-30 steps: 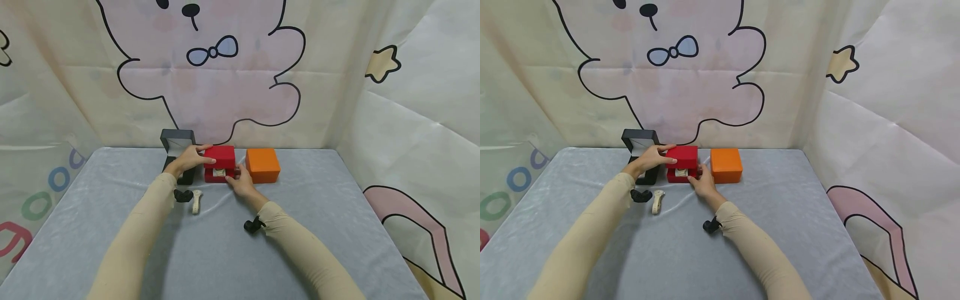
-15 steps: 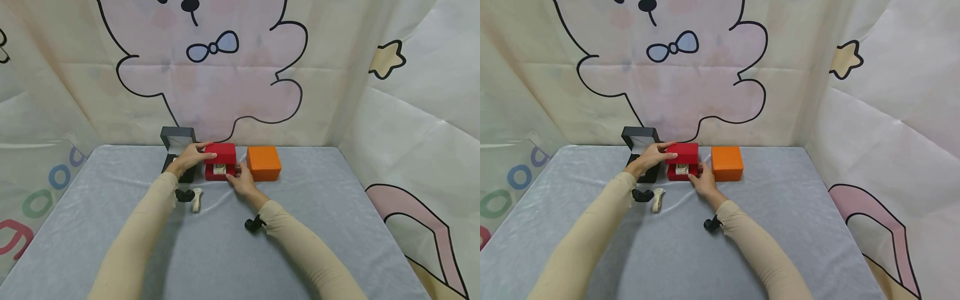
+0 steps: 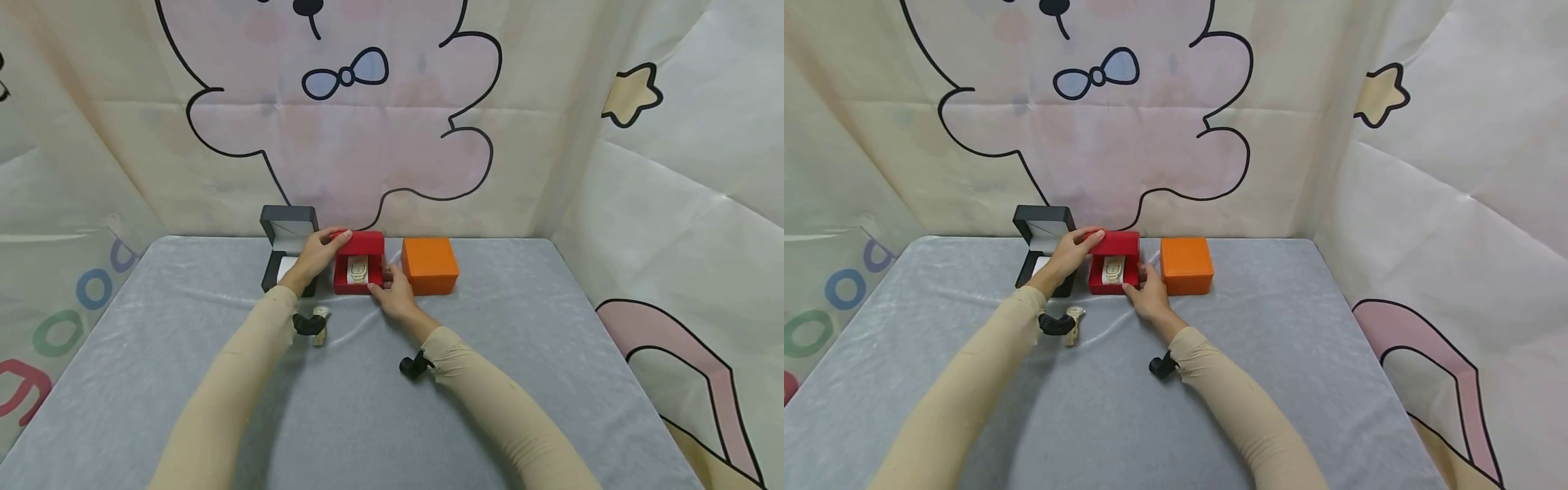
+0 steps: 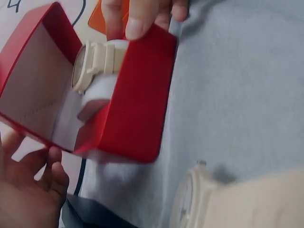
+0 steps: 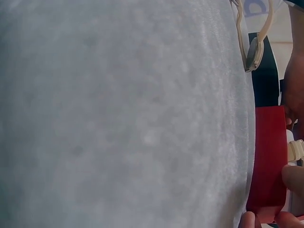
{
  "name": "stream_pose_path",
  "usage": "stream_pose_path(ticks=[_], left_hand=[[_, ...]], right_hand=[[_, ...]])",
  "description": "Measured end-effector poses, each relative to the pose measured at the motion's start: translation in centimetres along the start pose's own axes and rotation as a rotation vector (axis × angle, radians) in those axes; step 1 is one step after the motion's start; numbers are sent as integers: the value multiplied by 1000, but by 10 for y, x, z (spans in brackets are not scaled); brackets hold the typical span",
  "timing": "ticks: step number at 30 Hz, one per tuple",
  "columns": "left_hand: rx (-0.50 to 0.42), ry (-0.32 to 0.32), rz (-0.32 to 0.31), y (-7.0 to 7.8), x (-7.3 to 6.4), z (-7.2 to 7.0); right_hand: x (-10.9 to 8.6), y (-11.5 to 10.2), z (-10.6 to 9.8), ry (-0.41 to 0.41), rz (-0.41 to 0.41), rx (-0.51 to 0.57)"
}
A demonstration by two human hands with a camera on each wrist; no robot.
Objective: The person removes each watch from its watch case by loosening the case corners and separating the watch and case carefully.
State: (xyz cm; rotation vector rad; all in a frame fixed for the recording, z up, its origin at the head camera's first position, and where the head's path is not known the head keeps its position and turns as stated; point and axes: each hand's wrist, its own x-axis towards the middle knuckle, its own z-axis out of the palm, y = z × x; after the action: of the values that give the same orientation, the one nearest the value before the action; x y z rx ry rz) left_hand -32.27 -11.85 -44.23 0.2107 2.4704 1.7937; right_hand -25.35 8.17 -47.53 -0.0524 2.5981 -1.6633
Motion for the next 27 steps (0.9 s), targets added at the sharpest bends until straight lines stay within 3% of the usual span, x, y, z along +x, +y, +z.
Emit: stream_pose_path(ticks=[6,10,20,27], left_hand=[[-6,86,-80,10,2,8],[-17,117,-99,14,3,12],[7,144,-150,25,4,15],[-89,97,-255,31,7,14]], right_hand=[[0,-2,-1,2,0,-8],[0,-3,-2,-2,8,-36],[2,0,-3,-26,23,-38],[3,3,-3,-21,17,-25]])
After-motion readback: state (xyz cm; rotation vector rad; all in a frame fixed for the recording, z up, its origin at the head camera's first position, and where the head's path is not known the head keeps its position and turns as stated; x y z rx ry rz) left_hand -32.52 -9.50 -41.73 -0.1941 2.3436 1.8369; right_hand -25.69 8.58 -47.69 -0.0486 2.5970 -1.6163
